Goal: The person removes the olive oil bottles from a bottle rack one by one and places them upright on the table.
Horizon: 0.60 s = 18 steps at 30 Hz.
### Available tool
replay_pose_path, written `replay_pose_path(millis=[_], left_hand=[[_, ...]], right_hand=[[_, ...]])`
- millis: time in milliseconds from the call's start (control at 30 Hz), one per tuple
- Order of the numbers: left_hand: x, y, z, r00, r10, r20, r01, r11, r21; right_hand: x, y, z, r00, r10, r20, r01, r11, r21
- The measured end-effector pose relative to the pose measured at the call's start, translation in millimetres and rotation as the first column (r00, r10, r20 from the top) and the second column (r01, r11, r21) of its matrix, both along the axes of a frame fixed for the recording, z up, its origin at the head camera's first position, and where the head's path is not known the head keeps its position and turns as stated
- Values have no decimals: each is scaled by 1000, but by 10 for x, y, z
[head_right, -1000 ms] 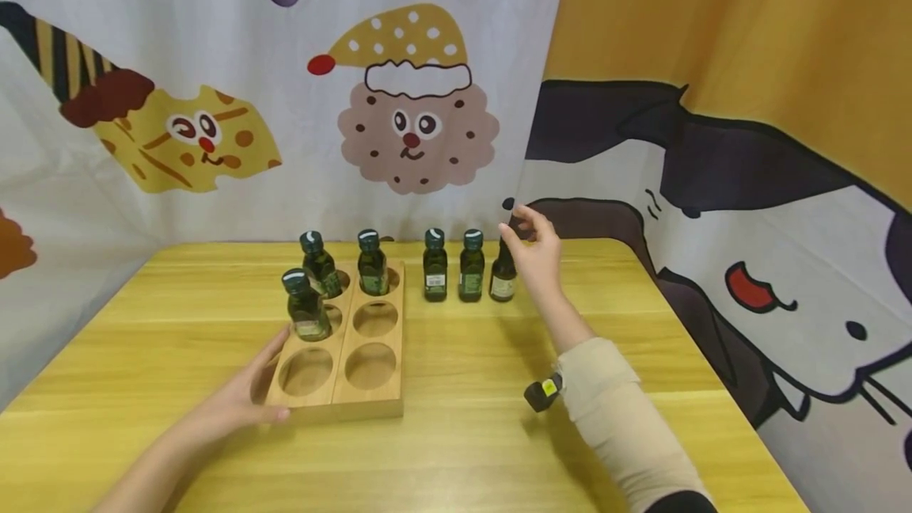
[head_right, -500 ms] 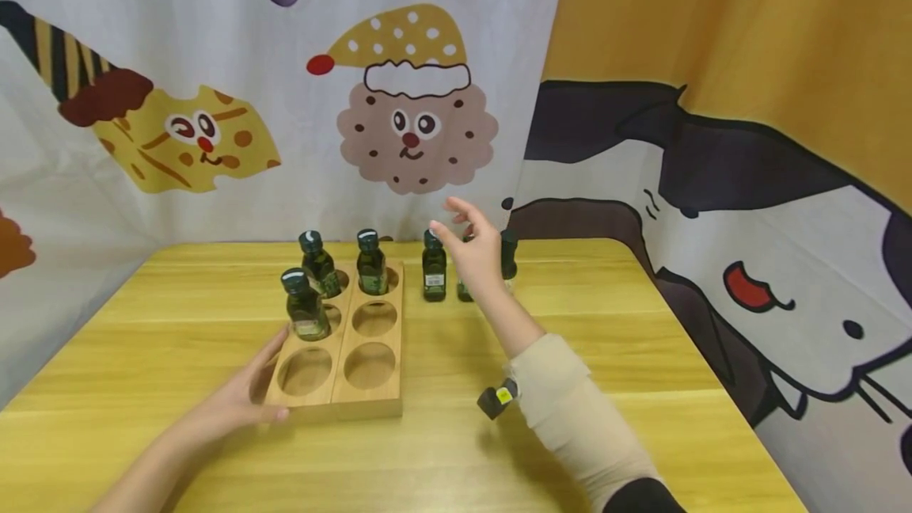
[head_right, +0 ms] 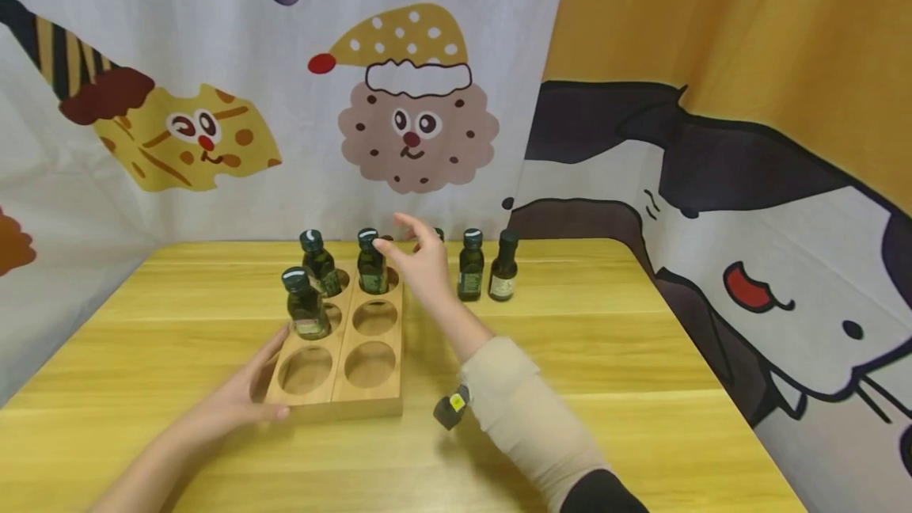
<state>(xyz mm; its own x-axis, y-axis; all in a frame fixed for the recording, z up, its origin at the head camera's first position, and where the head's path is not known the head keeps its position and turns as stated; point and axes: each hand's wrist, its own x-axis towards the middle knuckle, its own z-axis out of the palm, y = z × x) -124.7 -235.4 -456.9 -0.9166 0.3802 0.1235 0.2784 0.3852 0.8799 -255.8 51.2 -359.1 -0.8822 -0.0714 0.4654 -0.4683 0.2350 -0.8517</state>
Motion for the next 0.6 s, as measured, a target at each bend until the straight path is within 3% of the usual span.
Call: replay_pose_path(millis=[600], left_hand=[[8, 4, 1, 1000, 12, 10, -12, 1000, 1]], right_hand=[[-217, -305, -240, 992, 17, 127, -29, 995, 93]])
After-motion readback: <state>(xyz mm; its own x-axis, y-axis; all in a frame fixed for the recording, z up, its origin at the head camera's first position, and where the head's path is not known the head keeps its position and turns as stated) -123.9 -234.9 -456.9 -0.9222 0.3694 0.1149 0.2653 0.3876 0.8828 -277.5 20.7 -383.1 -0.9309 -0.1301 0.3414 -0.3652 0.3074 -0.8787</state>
